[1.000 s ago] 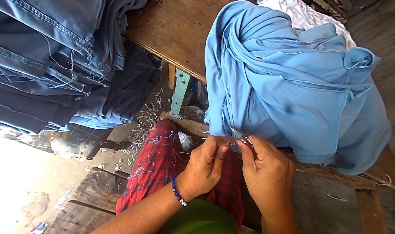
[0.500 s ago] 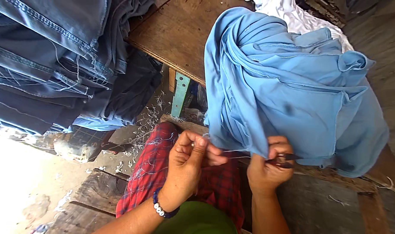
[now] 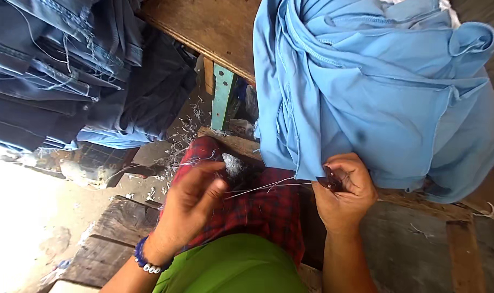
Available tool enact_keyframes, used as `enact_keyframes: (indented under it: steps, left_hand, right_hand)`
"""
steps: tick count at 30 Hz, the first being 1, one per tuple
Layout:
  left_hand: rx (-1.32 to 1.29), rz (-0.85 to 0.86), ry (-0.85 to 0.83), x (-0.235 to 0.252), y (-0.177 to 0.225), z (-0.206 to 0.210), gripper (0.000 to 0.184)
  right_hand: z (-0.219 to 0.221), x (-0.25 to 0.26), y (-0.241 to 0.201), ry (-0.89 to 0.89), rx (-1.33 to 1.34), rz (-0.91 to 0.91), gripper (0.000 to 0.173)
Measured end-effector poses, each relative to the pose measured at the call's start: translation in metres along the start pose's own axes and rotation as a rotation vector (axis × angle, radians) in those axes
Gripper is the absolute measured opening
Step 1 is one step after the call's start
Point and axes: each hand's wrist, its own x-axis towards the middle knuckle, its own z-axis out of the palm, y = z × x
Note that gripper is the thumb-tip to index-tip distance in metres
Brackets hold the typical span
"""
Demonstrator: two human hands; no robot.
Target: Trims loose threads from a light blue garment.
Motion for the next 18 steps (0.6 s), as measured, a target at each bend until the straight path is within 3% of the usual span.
enact_keyframes:
  steps: [2, 5, 9, 18]
  left_hand:
    - [0.157, 0.112, -0.228, -0.002, 0.002, -0.001, 0.034]
    - [0.178, 0.225, -0.36, -0.008, 0.003, 0.002, 0.026]
    - [0.146, 0.236, -0.383, -0.02, 0.009, -0.003, 0.028]
    - [0.047, 0.273, -0.343, -0.029, 0.022, -0.003, 0.024]
  right_hand:
    - [-0.002, -0.006, -0.002, -0.068, -0.048, 0.032, 0.024]
    - [-0.008, -0.013, -0.009, -0.195, -0.17, 0.108, 0.032]
    - [-0.024, -0.021, -0.021, -0.273, -0.28, 0.08, 0.037]
    - [-0.013, -0.021, -0.043, -0.338, -0.679, -0.218, 0.034]
